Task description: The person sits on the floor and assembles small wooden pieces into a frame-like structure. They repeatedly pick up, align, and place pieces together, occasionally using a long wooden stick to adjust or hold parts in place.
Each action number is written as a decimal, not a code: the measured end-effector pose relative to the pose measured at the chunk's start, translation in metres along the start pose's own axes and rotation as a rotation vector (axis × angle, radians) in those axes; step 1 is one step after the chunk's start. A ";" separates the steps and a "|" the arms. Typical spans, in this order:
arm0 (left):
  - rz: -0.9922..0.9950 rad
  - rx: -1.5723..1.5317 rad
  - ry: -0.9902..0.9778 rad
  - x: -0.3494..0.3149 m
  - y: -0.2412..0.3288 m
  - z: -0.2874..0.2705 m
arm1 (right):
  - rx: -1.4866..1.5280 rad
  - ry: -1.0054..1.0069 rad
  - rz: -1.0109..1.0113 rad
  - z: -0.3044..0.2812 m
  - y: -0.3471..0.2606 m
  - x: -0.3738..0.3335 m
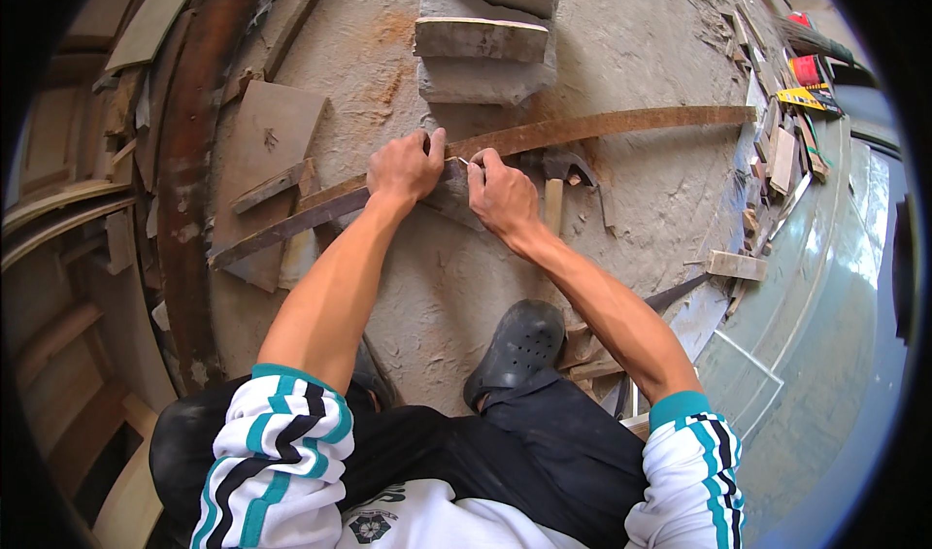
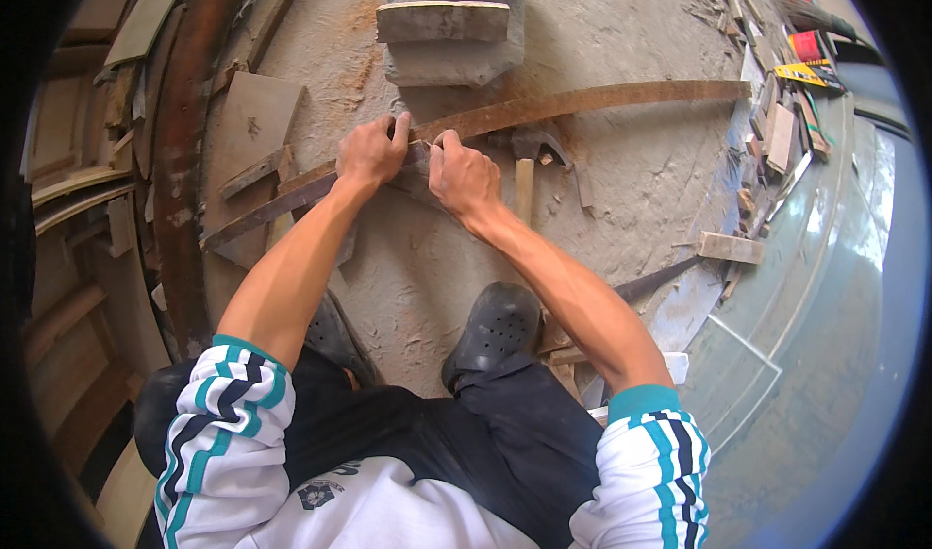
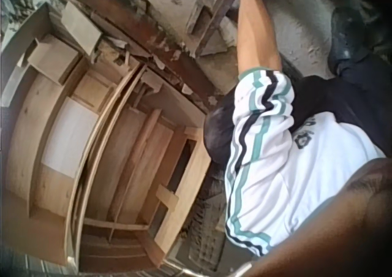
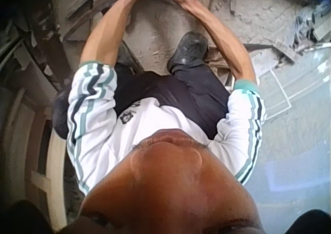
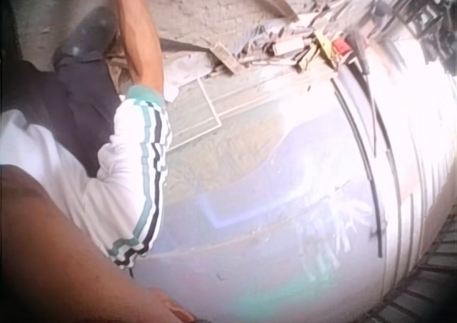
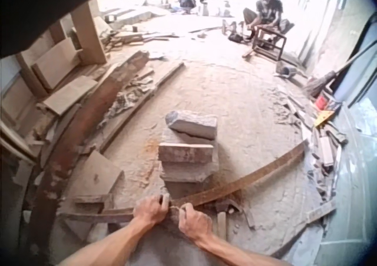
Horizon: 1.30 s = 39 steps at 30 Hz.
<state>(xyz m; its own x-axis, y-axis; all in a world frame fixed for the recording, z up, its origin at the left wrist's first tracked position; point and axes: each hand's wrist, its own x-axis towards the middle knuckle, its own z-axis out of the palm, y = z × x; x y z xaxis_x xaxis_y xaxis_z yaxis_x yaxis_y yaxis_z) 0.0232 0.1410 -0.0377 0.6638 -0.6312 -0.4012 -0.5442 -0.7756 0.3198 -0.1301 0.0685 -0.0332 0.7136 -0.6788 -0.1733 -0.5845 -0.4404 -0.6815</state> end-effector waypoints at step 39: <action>-0.006 -0.027 -0.007 0.000 -0.002 0.004 | -0.284 -0.307 -0.205 -0.005 0.034 -0.049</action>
<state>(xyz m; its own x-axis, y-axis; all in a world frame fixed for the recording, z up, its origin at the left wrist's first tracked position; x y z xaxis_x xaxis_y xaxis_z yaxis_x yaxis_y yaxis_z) 0.0222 0.1427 -0.0420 0.6639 -0.6262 -0.4089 -0.5260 -0.7796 0.3398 -0.1867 0.0837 -0.0446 0.8818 -0.3742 -0.2871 -0.4714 -0.7200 -0.5093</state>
